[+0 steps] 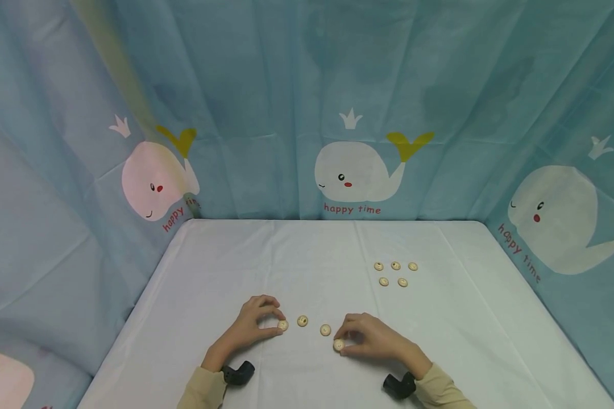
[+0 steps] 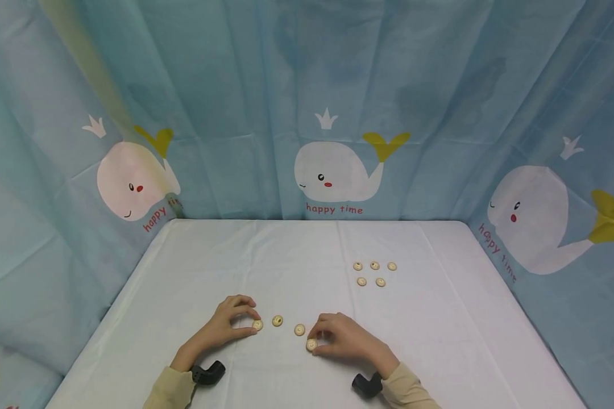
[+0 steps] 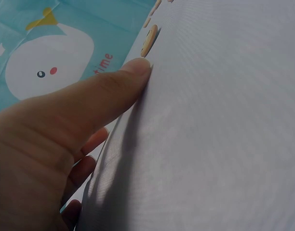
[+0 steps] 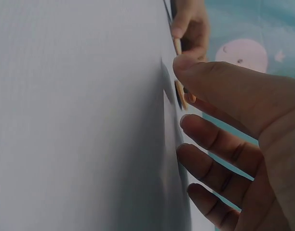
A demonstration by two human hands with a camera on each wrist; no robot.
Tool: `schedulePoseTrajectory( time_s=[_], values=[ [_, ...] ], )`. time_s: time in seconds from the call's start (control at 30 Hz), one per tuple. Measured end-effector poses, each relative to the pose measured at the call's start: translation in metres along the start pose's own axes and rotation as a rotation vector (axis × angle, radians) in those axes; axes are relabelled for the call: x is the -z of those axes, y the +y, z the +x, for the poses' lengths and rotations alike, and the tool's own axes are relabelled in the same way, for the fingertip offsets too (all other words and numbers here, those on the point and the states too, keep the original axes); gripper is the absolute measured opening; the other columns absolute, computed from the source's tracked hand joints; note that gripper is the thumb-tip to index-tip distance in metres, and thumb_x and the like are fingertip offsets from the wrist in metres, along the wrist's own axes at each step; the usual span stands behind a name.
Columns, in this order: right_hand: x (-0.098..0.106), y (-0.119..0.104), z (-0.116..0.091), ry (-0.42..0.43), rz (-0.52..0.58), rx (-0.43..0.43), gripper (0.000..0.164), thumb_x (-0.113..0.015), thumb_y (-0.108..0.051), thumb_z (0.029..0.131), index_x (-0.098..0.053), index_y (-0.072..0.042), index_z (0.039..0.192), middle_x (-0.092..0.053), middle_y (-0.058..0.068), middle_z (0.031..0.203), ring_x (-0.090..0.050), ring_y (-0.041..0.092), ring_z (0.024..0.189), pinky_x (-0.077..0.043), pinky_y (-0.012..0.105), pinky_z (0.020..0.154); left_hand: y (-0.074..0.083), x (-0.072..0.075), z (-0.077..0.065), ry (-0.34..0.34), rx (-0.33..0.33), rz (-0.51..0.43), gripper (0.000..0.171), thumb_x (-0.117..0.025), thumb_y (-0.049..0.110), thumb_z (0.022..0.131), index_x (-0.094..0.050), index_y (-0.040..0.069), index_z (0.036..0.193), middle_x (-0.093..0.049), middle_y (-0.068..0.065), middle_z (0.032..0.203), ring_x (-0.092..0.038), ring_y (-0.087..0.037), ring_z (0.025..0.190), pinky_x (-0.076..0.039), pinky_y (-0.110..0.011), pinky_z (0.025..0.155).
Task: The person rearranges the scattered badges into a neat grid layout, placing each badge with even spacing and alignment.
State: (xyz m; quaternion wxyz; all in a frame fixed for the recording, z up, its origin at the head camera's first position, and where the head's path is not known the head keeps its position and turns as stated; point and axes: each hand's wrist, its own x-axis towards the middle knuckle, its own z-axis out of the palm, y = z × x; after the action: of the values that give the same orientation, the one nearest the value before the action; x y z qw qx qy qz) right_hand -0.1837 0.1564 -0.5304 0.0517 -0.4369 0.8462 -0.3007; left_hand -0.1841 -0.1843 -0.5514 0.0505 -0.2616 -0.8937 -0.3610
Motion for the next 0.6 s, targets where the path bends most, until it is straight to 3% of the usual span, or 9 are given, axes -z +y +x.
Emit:
schedulePoseTrajectory(
  time_s=[0.6],
  values=[
    [0.013, 0.020, -0.017, 0.096, -0.001, -0.054, 0.020, -0.073, -0.033, 0.079, -0.066, -0.031, 0.098, -0.056, -0.020, 0.087, -0.054, 0.000, 0.078, -0.045, 0.020, 0.071, -0.001, 0.000, 0.001, 0.005, -0.001, 0.006, 0.019, -0.077, 0.036, 0.074, -0.067, 0.033, 0.090, -0.055, 0.001, 0.112, -0.042, -0.019, 0.109, -0.029, -0.055, 0.093]
  ],
)
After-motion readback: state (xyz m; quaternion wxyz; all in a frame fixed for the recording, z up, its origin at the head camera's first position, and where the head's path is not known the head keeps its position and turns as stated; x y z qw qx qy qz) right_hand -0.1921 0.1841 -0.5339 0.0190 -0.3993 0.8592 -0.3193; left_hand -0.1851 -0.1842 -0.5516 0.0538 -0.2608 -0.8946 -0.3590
